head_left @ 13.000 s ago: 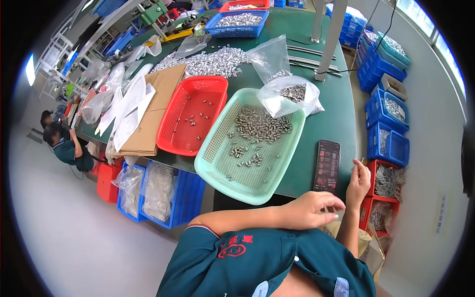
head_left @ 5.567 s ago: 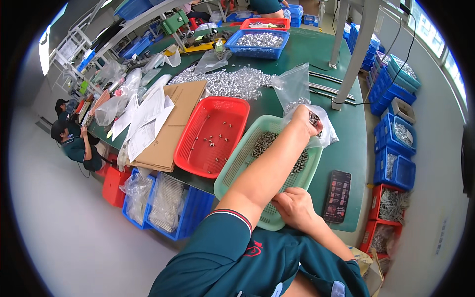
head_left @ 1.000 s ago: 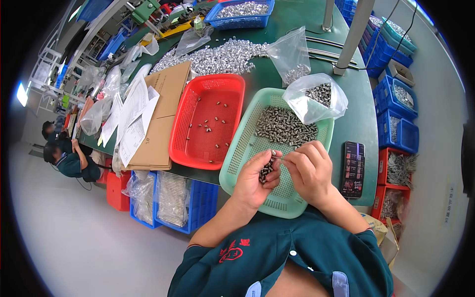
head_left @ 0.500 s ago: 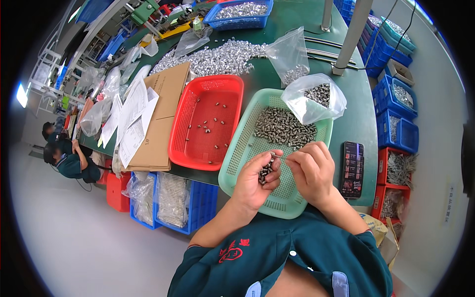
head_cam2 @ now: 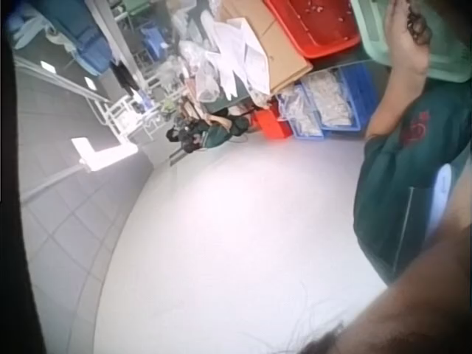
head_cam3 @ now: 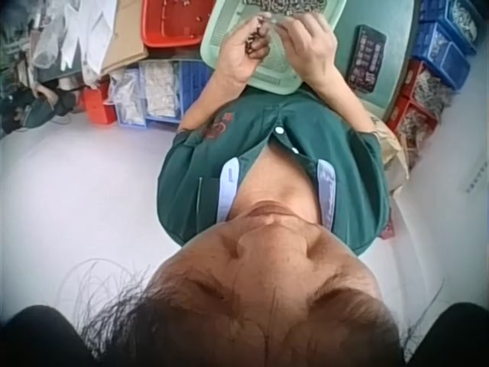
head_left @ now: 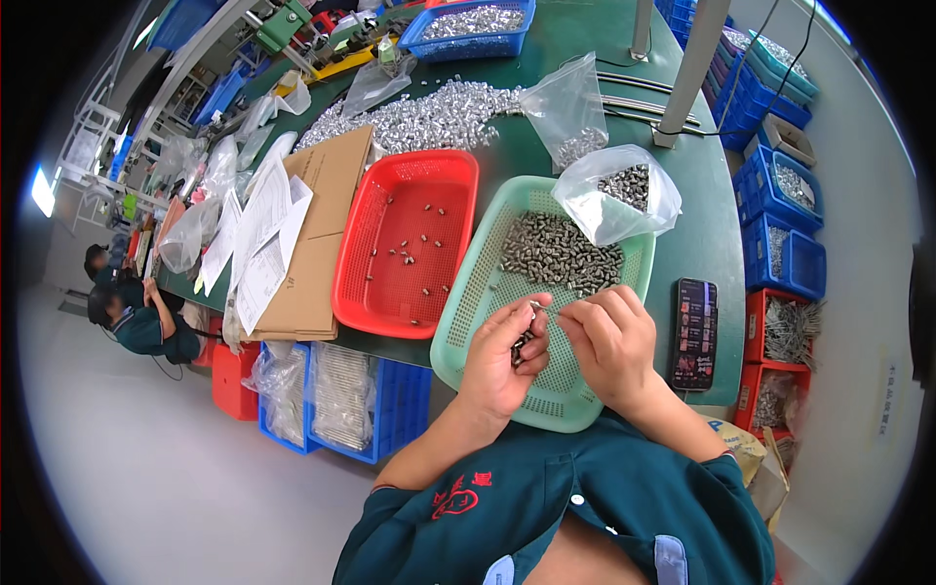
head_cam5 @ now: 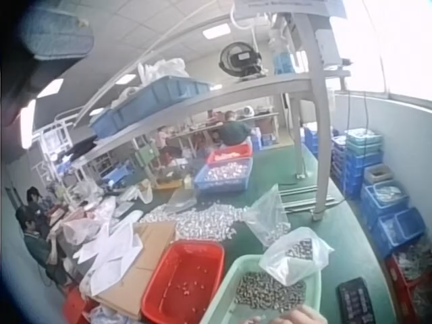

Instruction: Sorting and inspecting small metal components from a plastic tray into small bags.

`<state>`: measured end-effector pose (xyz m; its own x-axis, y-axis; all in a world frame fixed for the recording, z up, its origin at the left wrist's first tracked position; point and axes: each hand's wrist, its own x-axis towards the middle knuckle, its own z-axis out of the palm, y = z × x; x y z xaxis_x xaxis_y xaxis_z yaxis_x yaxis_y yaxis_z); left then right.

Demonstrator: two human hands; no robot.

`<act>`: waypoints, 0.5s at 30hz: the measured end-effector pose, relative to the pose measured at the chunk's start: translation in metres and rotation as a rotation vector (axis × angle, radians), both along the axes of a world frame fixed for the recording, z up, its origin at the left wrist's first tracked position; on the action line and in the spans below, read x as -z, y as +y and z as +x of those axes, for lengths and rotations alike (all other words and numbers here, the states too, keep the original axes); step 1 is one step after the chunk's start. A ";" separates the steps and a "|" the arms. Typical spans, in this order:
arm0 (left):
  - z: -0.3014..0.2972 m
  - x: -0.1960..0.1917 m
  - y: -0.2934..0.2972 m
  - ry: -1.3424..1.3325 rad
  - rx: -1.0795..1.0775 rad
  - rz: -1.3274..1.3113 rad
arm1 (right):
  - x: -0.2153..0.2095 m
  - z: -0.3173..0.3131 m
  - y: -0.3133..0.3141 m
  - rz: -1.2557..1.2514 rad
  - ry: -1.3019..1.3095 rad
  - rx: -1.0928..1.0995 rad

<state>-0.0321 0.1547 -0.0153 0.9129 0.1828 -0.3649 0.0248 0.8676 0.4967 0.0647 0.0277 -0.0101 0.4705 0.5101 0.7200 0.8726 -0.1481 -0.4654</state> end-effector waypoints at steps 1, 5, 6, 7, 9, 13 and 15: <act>0.000 0.000 -0.001 0.003 -0.024 0.027 | 0.000 -0.002 0.000 0.001 0.000 0.000; -0.001 0.001 -0.007 0.030 -0.044 0.087 | -0.005 -0.004 0.000 -0.078 0.603 -0.086; -0.001 0.002 -0.008 0.023 -0.048 0.106 | -0.007 -0.004 0.000 -0.062 0.858 -0.129; -0.002 0.002 -0.009 0.016 -0.051 0.126 | -0.005 -0.003 0.001 -0.061 0.858 -0.128; -0.002 0.003 -0.010 0.021 -0.067 0.151 | -0.001 0.000 0.002 -0.052 1.113 -0.189; -0.004 0.007 -0.010 0.028 -0.095 0.190 | -0.002 0.003 0.004 -0.048 1.336 -0.271; -0.004 0.004 -0.010 0.035 -0.101 0.203 | 0.003 0.006 0.006 -0.018 1.455 -0.338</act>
